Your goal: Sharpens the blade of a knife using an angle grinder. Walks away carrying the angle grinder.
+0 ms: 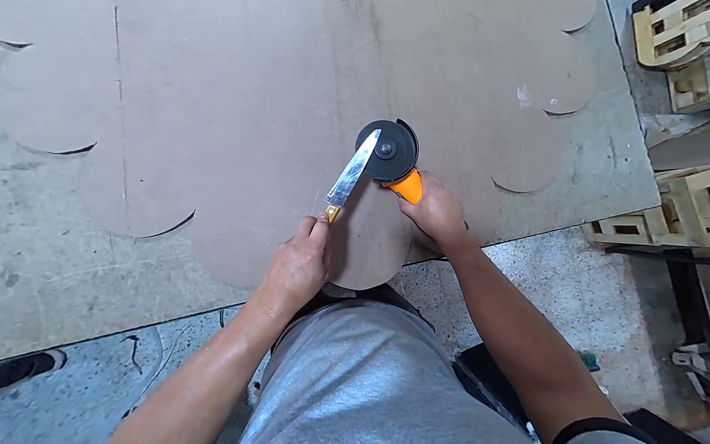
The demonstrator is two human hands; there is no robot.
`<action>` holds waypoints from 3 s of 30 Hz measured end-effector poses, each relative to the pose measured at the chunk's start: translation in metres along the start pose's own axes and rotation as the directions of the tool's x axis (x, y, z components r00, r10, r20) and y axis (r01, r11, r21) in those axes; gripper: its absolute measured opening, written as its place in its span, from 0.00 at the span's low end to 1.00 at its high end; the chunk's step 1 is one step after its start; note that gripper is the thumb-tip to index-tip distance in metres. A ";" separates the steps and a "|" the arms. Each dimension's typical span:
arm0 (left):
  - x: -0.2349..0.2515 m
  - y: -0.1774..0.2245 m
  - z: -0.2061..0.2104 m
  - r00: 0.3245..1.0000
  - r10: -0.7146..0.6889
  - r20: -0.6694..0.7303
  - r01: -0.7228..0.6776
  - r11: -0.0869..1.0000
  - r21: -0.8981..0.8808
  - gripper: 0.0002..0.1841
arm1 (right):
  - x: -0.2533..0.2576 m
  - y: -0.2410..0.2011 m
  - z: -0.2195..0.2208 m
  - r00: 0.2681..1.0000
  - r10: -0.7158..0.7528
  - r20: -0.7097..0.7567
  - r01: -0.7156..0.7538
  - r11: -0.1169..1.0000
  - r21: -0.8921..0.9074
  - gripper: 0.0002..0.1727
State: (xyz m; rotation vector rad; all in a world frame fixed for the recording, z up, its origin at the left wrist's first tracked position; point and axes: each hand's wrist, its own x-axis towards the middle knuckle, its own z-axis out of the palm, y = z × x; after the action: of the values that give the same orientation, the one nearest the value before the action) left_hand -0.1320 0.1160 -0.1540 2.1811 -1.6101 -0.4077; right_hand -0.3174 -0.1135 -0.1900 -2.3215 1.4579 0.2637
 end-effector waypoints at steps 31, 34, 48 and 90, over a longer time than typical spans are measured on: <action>-0.010 -0.001 -0.023 0.998 -0.022 0.063 0.016 0.995 0.097 0.20 | 0.001 0.003 0.002 1.000 -0.016 -0.014 0.015 1.000 -0.008 0.39; -0.010 -0.002 -0.024 0.998 -0.022 0.067 0.015 0.994 0.105 0.19 | 0.001 0.003 0.002 1.000 -0.017 -0.009 0.017 1.000 -0.007 0.39; -0.012 -0.005 -0.030 0.998 0.004 0.064 -0.013 0.990 0.144 0.20 | 0.001 0.004 0.002 1.000 -0.023 -0.013 0.023 1.000 -0.011 0.40; -0.017 0.000 -0.049 0.995 0.033 0.096 -0.053 0.975 0.217 0.20 | -0.001 0.003 -0.001 0.998 -0.049 -0.030 0.050 0.999 0.016 0.39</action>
State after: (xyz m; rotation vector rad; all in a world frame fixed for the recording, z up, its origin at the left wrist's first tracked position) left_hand -0.1140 0.1390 -0.1107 2.3125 -1.8263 -0.3355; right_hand -0.3205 -0.1147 -0.1896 -2.3536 1.4085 0.2037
